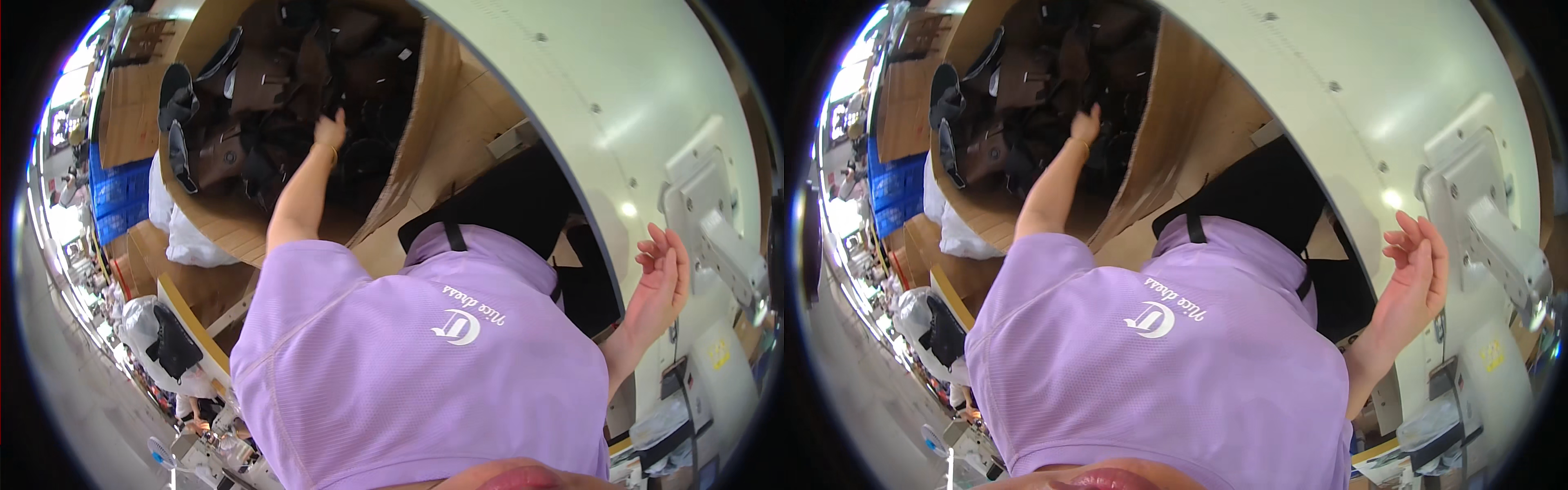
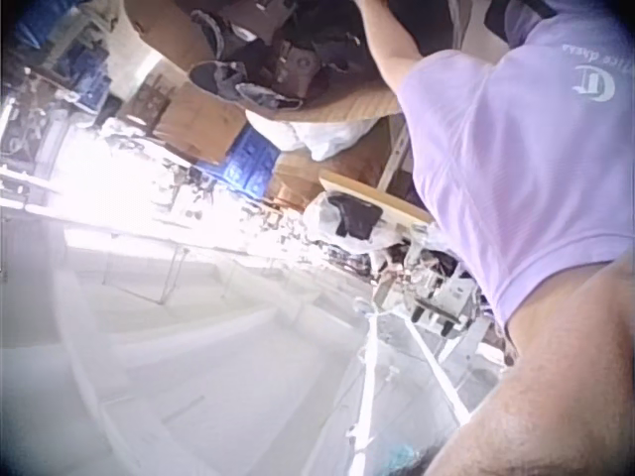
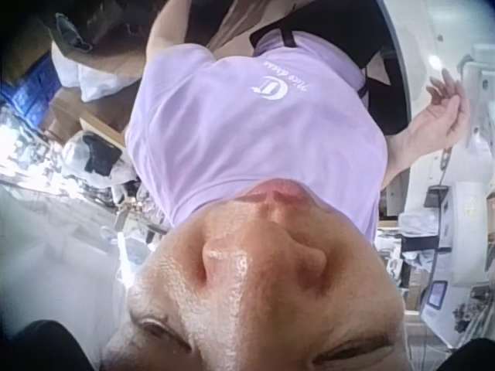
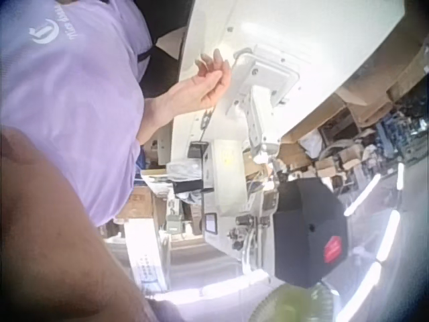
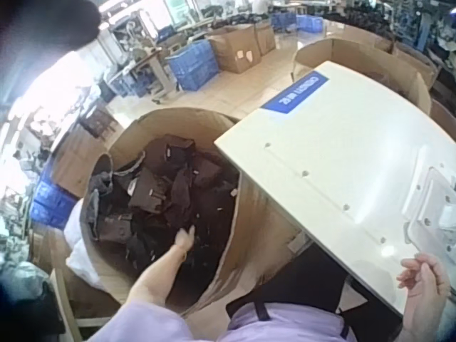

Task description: Stitching components of a shoe using an industrial sewing machine.

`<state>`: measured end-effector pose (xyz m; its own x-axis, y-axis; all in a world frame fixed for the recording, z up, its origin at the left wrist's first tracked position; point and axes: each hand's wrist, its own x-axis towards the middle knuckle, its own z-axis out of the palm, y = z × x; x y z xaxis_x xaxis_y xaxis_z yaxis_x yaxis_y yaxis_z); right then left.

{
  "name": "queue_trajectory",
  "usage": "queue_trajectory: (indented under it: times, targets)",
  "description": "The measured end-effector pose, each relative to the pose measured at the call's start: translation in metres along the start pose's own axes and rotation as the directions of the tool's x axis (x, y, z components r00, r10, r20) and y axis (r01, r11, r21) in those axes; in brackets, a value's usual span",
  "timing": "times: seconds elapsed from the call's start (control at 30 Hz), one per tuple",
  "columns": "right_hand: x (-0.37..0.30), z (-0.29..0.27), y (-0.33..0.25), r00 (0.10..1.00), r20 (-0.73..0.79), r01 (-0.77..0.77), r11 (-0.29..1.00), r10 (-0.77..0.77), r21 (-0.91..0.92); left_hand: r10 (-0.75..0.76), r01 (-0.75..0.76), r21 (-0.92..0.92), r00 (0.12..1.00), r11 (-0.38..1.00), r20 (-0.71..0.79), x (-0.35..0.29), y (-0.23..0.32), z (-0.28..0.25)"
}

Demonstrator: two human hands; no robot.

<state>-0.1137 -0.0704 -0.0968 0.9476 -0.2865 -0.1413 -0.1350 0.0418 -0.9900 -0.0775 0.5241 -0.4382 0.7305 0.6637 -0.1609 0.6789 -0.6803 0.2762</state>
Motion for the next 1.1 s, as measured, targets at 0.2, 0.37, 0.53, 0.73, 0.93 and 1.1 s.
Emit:
queue_trajectory:
  times: [0.2,0.37,0.53,0.73,0.93,1.1]
  targets:
    - [-0.003,0.035,0.008,0.997,-0.006,-0.071,0.985,0.071,-0.157,-0.451,0.614,-0.434,0.785,0.660,0.425,-0.037,-0.054,0.107]
    - [-0.015,0.045,0.011,0.995,-0.052,-0.092,0.946,0.080,-0.310,-0.539,0.742,-0.632,0.634,0.223,0.555,0.026,-0.003,0.128]
    - [-0.020,0.042,0.016,0.992,-0.030,-0.128,0.947,0.125,-0.294,-0.616,0.678,-0.708,0.648,0.198,0.448,0.069,-0.071,0.129]
    - [-0.020,0.045,0.022,0.985,-0.045,-0.170,0.941,0.164,-0.292,-0.644,0.597,-0.476,0.760,0.645,0.081,0.022,-0.052,0.109]
    - [-0.005,0.065,0.030,0.991,0.047,-0.099,0.936,0.122,-0.338,-0.478,0.313,-0.904,0.866,0.291,0.146,-0.011,-0.064,0.011]
    - [0.001,0.107,0.009,0.969,0.244,0.026,0.955,0.048,-0.295,-0.197,0.020,-0.981,0.980,0.194,-0.019,-0.047,0.051,-0.113]
